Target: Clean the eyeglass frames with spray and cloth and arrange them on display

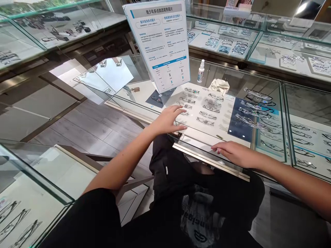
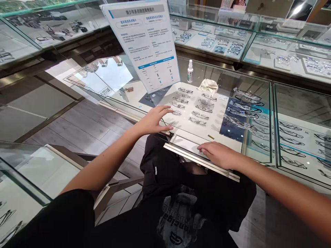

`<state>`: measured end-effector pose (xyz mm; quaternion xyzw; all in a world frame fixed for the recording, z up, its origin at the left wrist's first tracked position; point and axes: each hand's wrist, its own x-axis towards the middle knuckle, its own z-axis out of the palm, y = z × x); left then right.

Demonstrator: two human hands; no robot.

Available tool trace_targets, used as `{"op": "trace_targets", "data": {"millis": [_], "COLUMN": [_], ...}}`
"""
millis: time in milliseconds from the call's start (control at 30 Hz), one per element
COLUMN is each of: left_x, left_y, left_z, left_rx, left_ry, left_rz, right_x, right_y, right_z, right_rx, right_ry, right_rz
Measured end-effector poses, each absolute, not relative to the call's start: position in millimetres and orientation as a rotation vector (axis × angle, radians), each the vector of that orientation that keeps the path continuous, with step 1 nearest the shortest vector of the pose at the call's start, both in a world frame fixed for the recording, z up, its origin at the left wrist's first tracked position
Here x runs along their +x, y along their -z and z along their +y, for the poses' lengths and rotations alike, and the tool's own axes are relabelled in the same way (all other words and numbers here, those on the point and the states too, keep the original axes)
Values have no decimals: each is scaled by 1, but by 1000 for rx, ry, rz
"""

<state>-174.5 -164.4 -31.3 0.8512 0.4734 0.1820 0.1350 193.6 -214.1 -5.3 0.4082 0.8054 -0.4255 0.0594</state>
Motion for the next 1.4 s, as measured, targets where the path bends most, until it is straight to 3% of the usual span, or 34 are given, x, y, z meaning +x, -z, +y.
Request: {"op": "trace_targets", "data": {"millis": [167,233,433,667,900,1067,1400], "left_x": [-169,-162,-155,-161,-164,-163,-161], "left_y": [64,69,83,102,106,106,105], "left_z": [-144,-142,-136,-133,-131,-132,-132], "left_rx": [2672,2697,2728,2728,2726,2712,2704], "left_ry": [-471,-507,-696,-834,-878,-952,-878], "left_rz": [1514,1587,1701,1705,1682,1639,1690], "right_x": [180,171,117,54,111,155,149], "right_y": [62,82,135,187,191,196,209], "right_z": [-202,-199,-179,-140,-81,-40,-34], "right_rx": [1307,1336,1468,1473,1852,1851,1806], "right_ry": [1847,1908,1193,814,478,451,506], "right_rz": [2007,1884,2475,2771,2797,2792,2769]}}
